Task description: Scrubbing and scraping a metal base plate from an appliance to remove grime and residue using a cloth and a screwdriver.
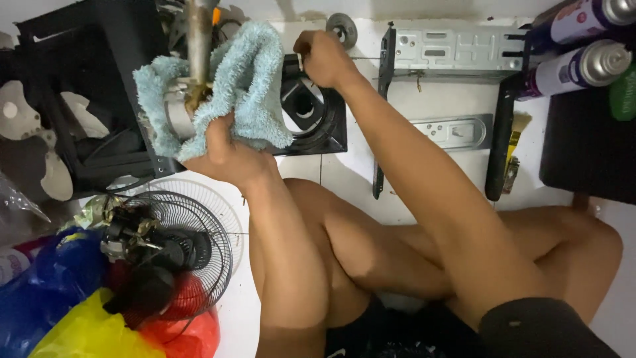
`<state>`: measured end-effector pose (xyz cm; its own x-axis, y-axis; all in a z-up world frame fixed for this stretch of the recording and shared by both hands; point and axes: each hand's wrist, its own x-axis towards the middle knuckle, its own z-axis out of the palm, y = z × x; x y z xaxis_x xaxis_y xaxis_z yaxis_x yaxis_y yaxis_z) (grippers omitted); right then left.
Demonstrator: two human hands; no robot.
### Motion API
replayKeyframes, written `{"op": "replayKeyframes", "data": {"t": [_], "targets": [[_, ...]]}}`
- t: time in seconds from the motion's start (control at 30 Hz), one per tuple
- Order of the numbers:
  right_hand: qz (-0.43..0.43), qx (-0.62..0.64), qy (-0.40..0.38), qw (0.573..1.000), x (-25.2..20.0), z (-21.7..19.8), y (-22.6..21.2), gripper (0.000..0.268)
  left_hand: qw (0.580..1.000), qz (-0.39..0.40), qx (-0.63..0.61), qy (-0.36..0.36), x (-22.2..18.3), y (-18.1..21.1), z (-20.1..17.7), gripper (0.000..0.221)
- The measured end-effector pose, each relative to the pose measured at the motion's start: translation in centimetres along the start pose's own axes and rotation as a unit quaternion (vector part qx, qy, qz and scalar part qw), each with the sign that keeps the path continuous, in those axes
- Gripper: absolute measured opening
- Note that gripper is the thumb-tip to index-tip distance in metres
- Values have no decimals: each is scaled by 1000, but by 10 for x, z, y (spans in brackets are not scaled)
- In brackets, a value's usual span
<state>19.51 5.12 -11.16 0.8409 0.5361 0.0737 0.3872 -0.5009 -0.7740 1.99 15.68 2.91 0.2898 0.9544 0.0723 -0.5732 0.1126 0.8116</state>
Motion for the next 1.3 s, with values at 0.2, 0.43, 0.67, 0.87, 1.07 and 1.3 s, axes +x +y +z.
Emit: {"op": "replayKeyframes", "data": {"t": [0.2,0.43,0.67,0.87,1.07,1.3], "targets": [[-59,-49,1,997,-8,17,11,26,999,12,22,-43,-6,-6,-5,59],[-49,-32,-13,998,-20,-4,-10,46,999,12,32,-42,-4,-11,-9,71],[-91,66,52,992,-69,-77,-22,28,989,-18,31,-144,-7,-12,2,74],[5,181,24,983,-187,-140,-36,17,956,11,58,-288,-3,-7,6,70],[129,66,-21,989,-315,-196,-9,20,921,40,36,-386,-12,-7,1,68],[195,-38,-20,980,-404,-174,23,21,885,16,90,-457,-57,20,4,57]]}}
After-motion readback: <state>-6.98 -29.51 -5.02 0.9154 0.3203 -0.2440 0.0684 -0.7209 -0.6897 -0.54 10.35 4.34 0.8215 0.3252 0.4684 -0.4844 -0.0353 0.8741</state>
